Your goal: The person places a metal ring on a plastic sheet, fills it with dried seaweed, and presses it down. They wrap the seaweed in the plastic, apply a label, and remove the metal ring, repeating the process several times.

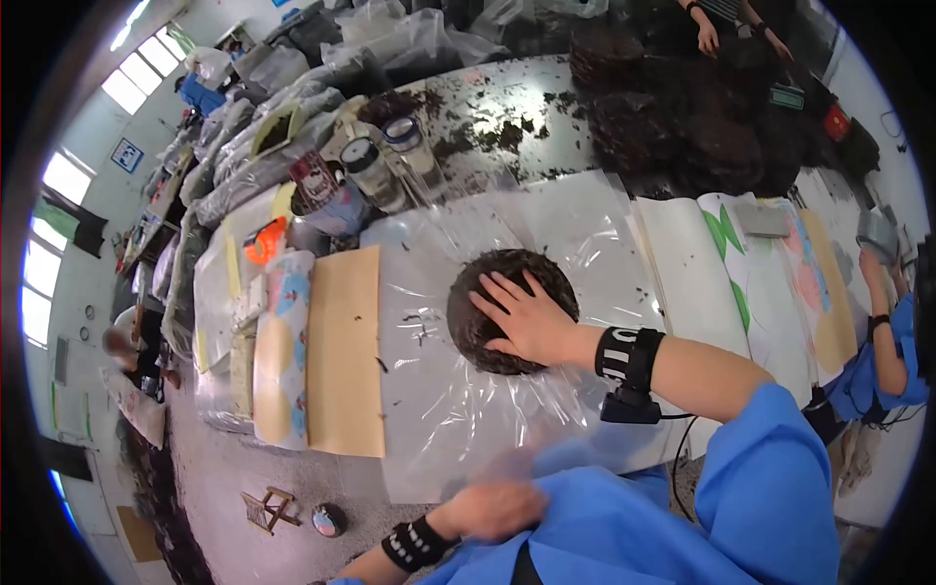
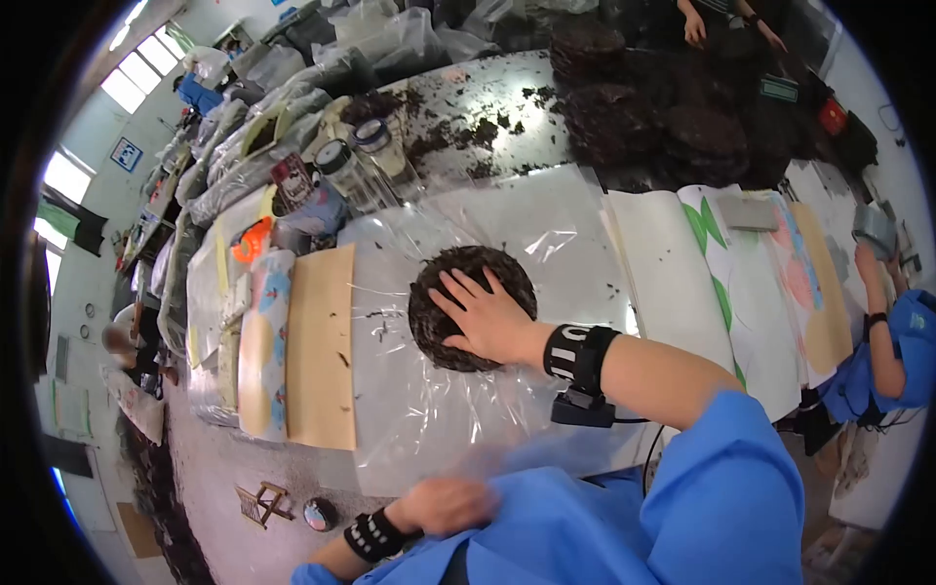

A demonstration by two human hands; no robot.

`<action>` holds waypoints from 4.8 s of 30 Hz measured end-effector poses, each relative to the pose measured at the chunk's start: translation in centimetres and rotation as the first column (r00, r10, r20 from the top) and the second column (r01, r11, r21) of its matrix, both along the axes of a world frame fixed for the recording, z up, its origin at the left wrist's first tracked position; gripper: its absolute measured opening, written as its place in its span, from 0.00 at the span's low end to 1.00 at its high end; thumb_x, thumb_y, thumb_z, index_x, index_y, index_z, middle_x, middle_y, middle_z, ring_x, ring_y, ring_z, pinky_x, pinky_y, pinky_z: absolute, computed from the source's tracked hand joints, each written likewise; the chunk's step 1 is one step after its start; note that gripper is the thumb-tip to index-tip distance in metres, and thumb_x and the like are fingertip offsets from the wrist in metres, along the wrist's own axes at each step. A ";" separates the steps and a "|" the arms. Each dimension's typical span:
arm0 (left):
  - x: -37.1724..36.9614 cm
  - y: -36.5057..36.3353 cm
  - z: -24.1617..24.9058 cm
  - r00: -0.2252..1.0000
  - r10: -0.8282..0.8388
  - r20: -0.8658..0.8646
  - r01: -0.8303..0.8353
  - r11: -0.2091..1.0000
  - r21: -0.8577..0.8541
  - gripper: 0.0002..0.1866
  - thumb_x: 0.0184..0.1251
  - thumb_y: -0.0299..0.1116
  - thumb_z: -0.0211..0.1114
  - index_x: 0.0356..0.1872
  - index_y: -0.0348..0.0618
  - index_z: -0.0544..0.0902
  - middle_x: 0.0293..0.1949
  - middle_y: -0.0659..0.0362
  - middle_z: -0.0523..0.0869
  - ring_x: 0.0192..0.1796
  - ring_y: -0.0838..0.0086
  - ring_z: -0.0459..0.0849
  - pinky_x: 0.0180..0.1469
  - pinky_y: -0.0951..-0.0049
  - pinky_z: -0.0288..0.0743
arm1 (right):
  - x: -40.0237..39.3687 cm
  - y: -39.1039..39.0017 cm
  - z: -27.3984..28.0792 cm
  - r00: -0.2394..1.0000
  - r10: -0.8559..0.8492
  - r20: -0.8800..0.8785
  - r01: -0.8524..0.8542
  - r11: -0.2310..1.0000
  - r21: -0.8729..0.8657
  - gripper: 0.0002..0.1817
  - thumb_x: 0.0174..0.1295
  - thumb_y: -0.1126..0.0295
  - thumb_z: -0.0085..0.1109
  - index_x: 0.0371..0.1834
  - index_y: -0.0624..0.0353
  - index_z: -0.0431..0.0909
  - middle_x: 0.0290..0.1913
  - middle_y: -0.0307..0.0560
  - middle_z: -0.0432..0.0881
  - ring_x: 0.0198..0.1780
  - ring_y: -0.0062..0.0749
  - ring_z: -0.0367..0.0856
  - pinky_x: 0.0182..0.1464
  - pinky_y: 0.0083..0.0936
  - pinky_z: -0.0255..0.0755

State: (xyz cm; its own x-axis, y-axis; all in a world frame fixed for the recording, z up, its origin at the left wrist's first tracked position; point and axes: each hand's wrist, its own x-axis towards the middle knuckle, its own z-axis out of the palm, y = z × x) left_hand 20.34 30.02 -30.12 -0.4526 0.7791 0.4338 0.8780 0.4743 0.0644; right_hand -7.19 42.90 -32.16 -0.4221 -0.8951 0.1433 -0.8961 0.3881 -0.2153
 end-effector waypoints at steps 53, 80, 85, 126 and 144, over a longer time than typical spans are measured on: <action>-22.3 -0.7 1.8 0.696 0.419 0.583 -0.689 0.616 0.381 0.24 0.54 0.35 0.76 0.51 0.37 0.81 0.48 0.51 0.83 0.59 0.51 0.80 0.66 0.55 0.73 | -3.7 3.2 -0.6 0.783 0.132 0.607 0.387 0.661 -0.643 0.11 0.61 0.65 0.61 0.43 0.58 0.81 0.37 0.46 0.85 0.40 0.47 0.83 0.46 0.40 0.76; -22.2 1.3 1.1 0.641 0.703 0.307 -0.666 0.709 -0.232 0.40 0.61 0.40 0.63 0.73 0.29 0.66 0.78 0.43 0.60 0.82 0.57 0.56 0.82 0.54 0.43 | -4.8 3.9 2.5 0.898 -0.179 0.401 0.353 0.838 -0.416 0.06 0.54 0.78 0.67 0.36 0.61 0.85 0.38 0.49 0.87 0.39 0.46 0.86 0.40 0.32 0.81; -22.4 2.2 2.0 0.635 0.687 0.353 -0.643 0.724 -0.249 0.40 0.61 0.38 0.64 0.73 0.26 0.65 0.78 0.41 0.60 0.82 0.54 0.53 0.82 0.52 0.41 | -6.8 9.4 2.0 0.919 -0.289 0.269 0.394 0.721 -0.570 0.05 0.58 0.78 0.66 0.37 0.61 0.85 0.43 0.50 0.87 0.43 0.47 0.86 0.45 0.33 0.81; -21.0 0.4 -1.0 0.680 0.547 0.488 -0.674 0.728 0.124 0.33 0.63 0.44 0.65 0.69 0.45 0.75 0.73 0.49 0.72 0.80 0.51 0.60 0.79 0.54 0.52 | 2.2 8.6 3.7 0.964 -0.085 0.253 0.178 0.912 -0.371 0.51 0.62 0.48 0.62 0.77 0.77 0.53 0.75 0.75 0.60 0.78 0.67 0.56 0.78 0.50 0.54; -20.8 -1.5 -1.2 0.733 -0.176 0.657 -0.664 0.027 0.748 0.40 0.69 0.49 0.57 0.73 0.28 0.64 0.78 0.37 0.58 0.81 0.49 0.56 0.80 0.54 0.48 | -0.9 0.6 1.8 0.486 0.102 0.868 0.430 0.836 -0.340 0.44 0.77 0.43 0.34 0.80 0.73 0.46 0.81 0.64 0.53 0.83 0.48 0.48 0.80 0.41 0.43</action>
